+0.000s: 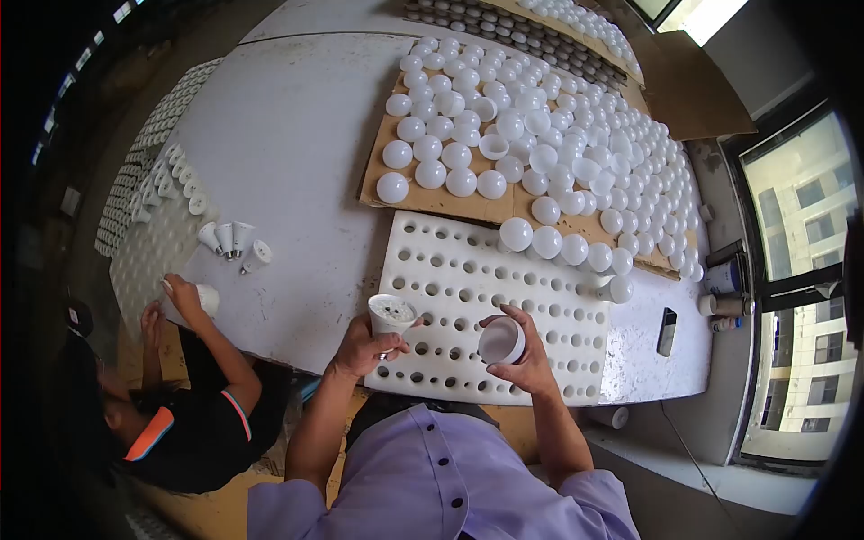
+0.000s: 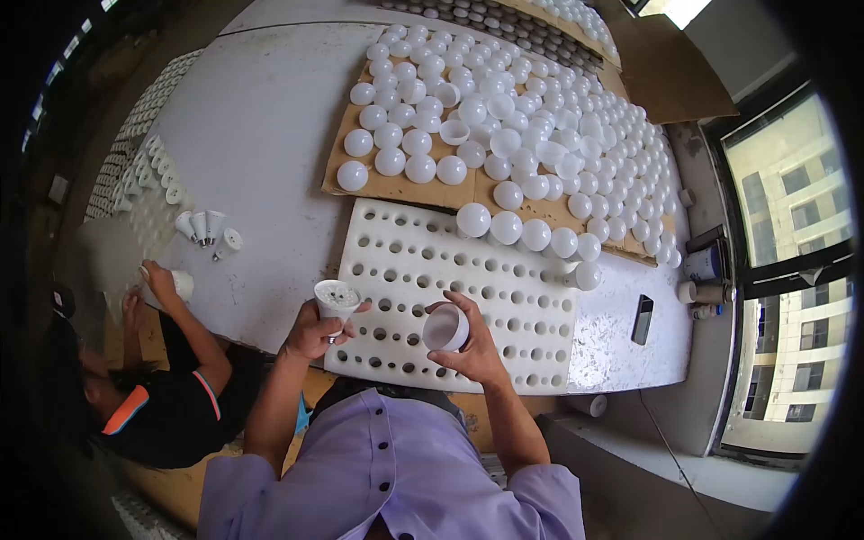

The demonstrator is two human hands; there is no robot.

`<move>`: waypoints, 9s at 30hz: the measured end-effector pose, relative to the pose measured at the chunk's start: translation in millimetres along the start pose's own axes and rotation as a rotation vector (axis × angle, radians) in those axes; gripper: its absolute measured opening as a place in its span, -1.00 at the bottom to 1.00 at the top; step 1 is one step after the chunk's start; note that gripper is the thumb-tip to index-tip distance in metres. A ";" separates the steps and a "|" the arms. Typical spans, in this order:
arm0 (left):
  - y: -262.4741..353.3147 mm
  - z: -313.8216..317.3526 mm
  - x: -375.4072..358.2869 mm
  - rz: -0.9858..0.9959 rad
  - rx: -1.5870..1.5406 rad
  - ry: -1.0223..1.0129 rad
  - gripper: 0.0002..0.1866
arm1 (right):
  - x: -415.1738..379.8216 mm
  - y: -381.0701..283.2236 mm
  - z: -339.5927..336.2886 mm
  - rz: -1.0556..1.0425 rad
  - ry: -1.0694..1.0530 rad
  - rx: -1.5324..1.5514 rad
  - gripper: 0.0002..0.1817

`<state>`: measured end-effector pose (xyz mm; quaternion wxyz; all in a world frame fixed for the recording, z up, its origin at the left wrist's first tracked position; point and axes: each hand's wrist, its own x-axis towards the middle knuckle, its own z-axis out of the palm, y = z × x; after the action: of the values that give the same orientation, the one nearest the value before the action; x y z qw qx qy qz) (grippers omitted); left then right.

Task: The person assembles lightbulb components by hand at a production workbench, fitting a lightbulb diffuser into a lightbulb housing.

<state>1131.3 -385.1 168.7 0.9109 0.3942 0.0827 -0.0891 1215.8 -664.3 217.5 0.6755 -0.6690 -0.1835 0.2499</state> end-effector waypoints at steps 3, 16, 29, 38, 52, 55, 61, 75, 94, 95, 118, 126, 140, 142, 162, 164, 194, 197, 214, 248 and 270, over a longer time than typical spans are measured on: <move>6.2 29.3 -23.3 -0.060 0.368 -0.101 -0.48 | 18.0 3.1 14.4 -0.104 -0.170 0.016 -0.07; 23.1 50.6 -41.3 -0.082 0.719 -0.119 -0.37 | 19.7 -5.9 35.4 -0.141 -0.425 -0.157 -0.06; 17.6 51.8 -37.4 -0.064 0.791 -0.127 -0.45 | 19.1 -7.2 36.2 -0.262 -0.434 -0.320 -0.09; 32.2 60.6 -39.4 -0.262 0.909 -0.097 -0.50 | 15.8 -20.0 49.8 -0.250 -0.500 -0.547 -0.12; 30.5 56.5 -38.9 -0.229 0.974 -0.132 -0.56 | 14.8 -19.4 75.4 -0.412 -0.348 -0.517 -0.17; 32.2 62.9 -37.7 -0.175 0.899 -0.193 -0.57 | 13.4 -12.5 76.3 -0.604 -0.326 -0.420 -0.21; 32.1 77.6 -34.1 -0.290 0.725 -0.179 -0.60 | 10.6 -5.7 65.3 -0.556 -0.292 -0.291 -0.34; -15.2 29.4 -9.6 -0.393 0.254 -0.071 -0.50 | 34.6 12.4 64.2 -0.194 -0.160 -0.162 -0.36; 55.8 -250.8 -16.7 0.222 1.615 1.227 -0.35 | 222.8 20.6 -32.5 -0.145 0.152 -1.282 -0.37; 63.0 -259.6 -10.0 0.165 1.602 1.194 -0.34 | 237.2 15.0 -39.3 -0.129 0.197 -1.208 -0.38; -26.8 -99.0 -39.3 0.205 -0.262 0.340 -0.45 | 158.3 22.9 -12.0 0.067 -0.086 0.389 -0.09; 25.4 7.2 -39.7 -0.023 0.428 -0.014 -0.52 | 64.8 -0.8 43.8 -0.059 -0.281 -0.056 -0.12; 36.0 38.3 -52.0 -0.176 0.913 -0.115 -0.30 | 22.7 -24.5 60.4 -0.174 -0.455 -0.347 -0.13; 29.8 36.4 -54.3 -0.120 0.926 -0.112 -0.30 | 22.5 -25.1 61.4 -0.233 -0.482 -0.418 -0.13; 35.4 54.3 -67.7 -0.125 1.046 -0.080 -0.45 | 9.3 -25.3 83.5 -0.300 -0.567 -0.745 -0.11; 38.1 54.4 -66.9 -0.209 1.001 -0.085 -0.47 | 6.8 -27.0 86.7 -0.182 -0.541 -0.775 -0.11; 24.5 68.8 -36.7 -0.061 1.316 -0.041 -0.21 | 17.1 -7.9 82.1 -0.526 -0.287 -0.405 -0.45; 25.0 65.4 -35.0 -0.091 1.328 -0.095 -0.19 | 16.8 -4.4 81.7 -0.505 -0.293 -0.391 -0.43; 7.2 76.9 -42.8 -0.004 1.036 -0.103 -0.49 | 1.0 -2.2 84.1 -0.648 -0.224 -0.297 -0.53; 15.8 63.7 0.2 -0.708 0.422 -0.315 -0.34 | 5.7 2.6 54.1 -0.311 -0.353 -0.127 0.20; -73.8 54.8 40.0 -0.611 -0.021 -0.179 -0.36 | -15.6 53.4 26.6 0.056 0.164 -0.082 -0.20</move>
<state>1157.7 -478.8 144.9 0.8497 0.3325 0.1176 -0.3919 1182.8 -652.8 166.6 0.6532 -0.7191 -0.1188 0.2052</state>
